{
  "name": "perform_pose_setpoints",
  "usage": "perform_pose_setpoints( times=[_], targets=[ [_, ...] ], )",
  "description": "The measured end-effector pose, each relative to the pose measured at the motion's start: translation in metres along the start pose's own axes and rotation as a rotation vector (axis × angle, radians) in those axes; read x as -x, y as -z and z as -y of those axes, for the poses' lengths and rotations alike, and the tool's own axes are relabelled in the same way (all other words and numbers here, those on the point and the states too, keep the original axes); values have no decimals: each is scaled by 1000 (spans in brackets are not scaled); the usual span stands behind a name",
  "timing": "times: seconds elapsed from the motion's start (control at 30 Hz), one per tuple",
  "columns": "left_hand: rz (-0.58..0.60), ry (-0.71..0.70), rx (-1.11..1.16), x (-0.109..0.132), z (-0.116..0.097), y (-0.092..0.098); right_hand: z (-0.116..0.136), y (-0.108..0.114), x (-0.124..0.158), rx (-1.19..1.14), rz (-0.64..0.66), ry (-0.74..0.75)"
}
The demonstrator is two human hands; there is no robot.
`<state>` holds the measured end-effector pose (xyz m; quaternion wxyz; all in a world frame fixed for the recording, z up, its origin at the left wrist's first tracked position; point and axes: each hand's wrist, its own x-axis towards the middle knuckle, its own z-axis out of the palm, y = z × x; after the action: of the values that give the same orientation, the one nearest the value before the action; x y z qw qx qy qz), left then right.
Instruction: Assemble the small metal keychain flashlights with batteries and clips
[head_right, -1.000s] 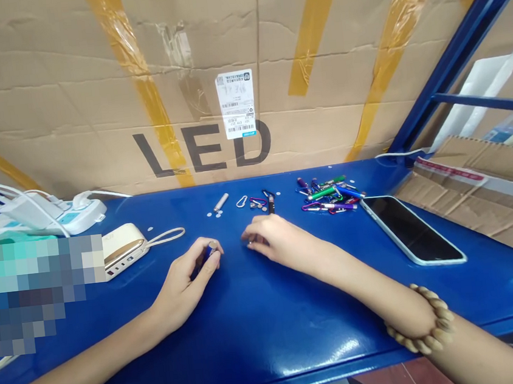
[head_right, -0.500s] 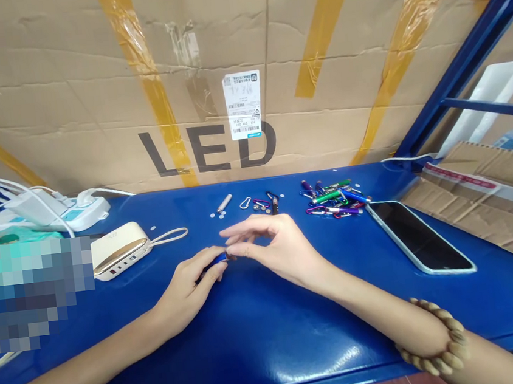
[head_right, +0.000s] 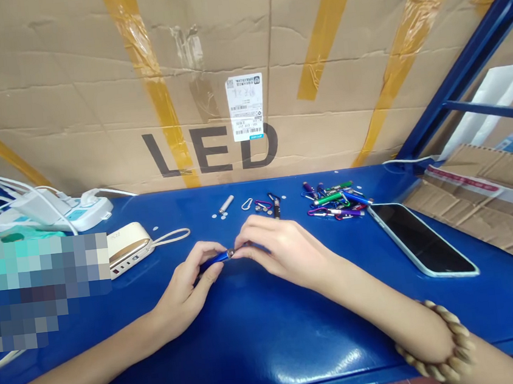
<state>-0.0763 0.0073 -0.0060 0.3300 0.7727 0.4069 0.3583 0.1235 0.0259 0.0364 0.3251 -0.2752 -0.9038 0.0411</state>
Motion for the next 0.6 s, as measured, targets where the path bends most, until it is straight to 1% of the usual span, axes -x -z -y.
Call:
perform_pose_setpoints(
  times=[0.07, 0.13, 0.27, 0.4, 0.5, 0.6],
  targets=[
    [-10, -50, 11, 2, 2, -1, 2, 3, 1, 157, 110, 80],
    [-27, -112, 13, 4, 4, -2, 4, 4, 1, 234, 159, 129],
    [-87, -257, -62, 7, 7, -4, 8, 4, 2, 231, 168, 149],
    [-149, -477, -234, 4, 7, -5, 11, 0, 5, 209, 166, 144],
    [-198, -603, -353, 4, 7, -5, 17, -7, 8, 70, 143, 53],
    [-246, -642, -477, 5, 9, -7, 23, -12, 7, -187, 150, -174]
  ],
)
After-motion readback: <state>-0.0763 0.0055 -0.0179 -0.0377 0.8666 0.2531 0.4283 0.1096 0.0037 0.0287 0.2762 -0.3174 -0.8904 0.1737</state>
